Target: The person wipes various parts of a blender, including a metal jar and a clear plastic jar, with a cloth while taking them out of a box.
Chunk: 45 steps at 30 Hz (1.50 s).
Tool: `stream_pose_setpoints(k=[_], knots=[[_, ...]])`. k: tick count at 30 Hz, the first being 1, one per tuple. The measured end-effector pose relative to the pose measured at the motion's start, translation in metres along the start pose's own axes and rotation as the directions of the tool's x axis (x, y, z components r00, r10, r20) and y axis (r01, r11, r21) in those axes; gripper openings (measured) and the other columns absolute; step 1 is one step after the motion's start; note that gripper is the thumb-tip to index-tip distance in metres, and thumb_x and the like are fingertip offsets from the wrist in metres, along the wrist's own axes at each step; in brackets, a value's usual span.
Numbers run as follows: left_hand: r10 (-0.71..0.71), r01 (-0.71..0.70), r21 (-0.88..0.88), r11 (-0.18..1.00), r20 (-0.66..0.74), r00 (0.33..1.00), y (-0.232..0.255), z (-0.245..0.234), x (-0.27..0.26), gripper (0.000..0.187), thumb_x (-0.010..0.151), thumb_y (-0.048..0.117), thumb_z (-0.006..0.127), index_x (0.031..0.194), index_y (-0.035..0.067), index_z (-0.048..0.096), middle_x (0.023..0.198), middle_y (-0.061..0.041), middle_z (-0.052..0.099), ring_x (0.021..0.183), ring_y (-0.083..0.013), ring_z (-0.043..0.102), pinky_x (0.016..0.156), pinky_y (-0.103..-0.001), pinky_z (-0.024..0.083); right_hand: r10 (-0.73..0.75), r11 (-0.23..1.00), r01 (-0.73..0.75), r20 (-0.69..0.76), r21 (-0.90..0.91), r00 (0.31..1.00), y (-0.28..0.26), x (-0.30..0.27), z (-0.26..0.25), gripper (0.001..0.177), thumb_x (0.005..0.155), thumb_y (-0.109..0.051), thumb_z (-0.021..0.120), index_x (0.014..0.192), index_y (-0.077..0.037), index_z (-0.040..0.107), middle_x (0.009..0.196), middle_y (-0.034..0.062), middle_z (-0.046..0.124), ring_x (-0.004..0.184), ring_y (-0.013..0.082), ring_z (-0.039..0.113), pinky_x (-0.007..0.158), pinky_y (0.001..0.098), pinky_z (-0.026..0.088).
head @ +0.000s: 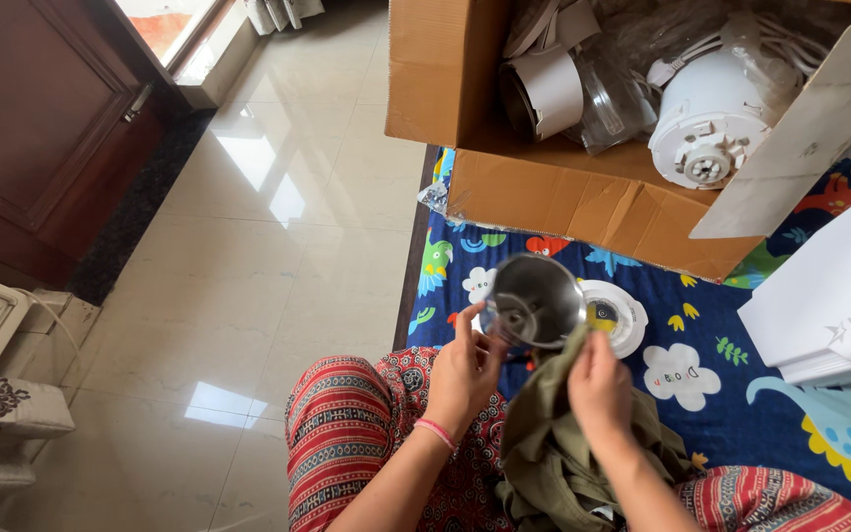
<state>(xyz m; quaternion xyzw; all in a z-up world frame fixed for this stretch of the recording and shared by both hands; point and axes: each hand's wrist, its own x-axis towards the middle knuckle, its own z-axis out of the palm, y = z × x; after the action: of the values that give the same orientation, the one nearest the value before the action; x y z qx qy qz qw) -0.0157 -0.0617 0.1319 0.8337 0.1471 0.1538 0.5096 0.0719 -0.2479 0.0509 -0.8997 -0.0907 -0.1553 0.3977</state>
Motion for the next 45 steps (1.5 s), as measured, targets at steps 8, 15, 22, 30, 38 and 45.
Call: stream_pose_setpoints(k=[8,15,22,30,38,45], knots=[[-0.110,0.094,-0.123,0.988,-0.125,0.986,-0.006,-0.007,0.006,0.053,0.101,0.038,0.056,0.142,0.005,0.052,0.079,-0.012,0.075,0.071,-0.0254,0.074,0.066,-0.038,0.056,-0.014,0.964,-0.076,0.336,0.254,0.942,-0.072,-0.066,0.004,0.031,0.107,-0.031,0.053,0.098,-0.002,0.061,0.063,0.0193,0.058,0.053,0.0306,0.052,0.052,0.0409,0.046],[-0.071,0.059,-0.136,0.989,-0.082,0.994,0.007,-0.007,-0.001,0.067,0.093,0.045,0.070,0.138,0.001,0.048,0.092,-0.014,0.074,0.077,-0.0234,0.073,0.070,-0.037,0.057,0.143,0.837,-0.225,0.198,0.499,0.970,-0.008,-0.041,-0.015,0.033,0.107,-0.030,0.052,0.124,-0.003,0.060,0.115,0.0108,0.070,0.105,0.0189,0.066,0.092,0.0336,0.051],[-0.199,0.213,-0.236,0.948,0.078,0.977,-0.003,-0.005,-0.002,0.060,0.092,0.032,0.056,0.147,0.010,0.043,0.104,-0.018,0.069,0.074,-0.0329,0.072,0.069,-0.043,0.059,0.225,0.608,0.013,-0.187,0.794,0.956,-0.011,0.040,-0.085,0.034,0.112,-0.029,0.048,0.135,-0.005,0.056,0.137,0.0087,0.059,0.128,0.0218,0.057,0.112,0.0369,0.046],[0.111,-0.117,0.058,0.991,0.092,0.990,-0.005,0.000,-0.011,0.061,0.100,0.033,0.044,0.157,0.013,0.034,0.122,-0.026,0.057,0.096,-0.0489,0.064,0.082,-0.053,0.052,-0.118,0.782,0.598,0.900,-0.176,0.420,-0.003,0.053,0.060,0.039,0.102,-0.019,0.036,0.130,-0.002,0.057,0.122,0.0267,0.066,0.113,0.0433,0.063,0.097,0.0572,0.047],[0.251,-0.252,0.013,0.968,0.016,0.968,-0.019,0.003,-0.005,0.055,0.104,0.032,0.045,0.154,0.010,0.039,0.132,-0.028,0.060,0.114,-0.0475,0.062,0.092,-0.049,0.052,-0.072,0.961,0.267,0.871,-0.069,0.485,0.023,0.060,0.101,0.047,0.103,-0.025,0.034,0.116,0.010,0.064,0.124,0.0298,0.065,0.121,0.0410,0.061,0.102,0.0487,0.049],[0.198,-0.203,0.041,0.978,0.097,0.975,-0.010,0.004,-0.005,0.060,0.100,0.036,0.048,0.153,0.011,0.041,0.127,-0.026,0.065,0.114,-0.0435,0.064,0.094,-0.046,0.051,0.083,0.966,0.166,0.842,-0.200,0.533,-0.010,0.047,0.036,0.047,0.103,-0.031,0.040,0.118,0.007,0.065,0.123,0.0297,0.064,0.120,0.0411,0.059,0.101,0.0479,0.048]])
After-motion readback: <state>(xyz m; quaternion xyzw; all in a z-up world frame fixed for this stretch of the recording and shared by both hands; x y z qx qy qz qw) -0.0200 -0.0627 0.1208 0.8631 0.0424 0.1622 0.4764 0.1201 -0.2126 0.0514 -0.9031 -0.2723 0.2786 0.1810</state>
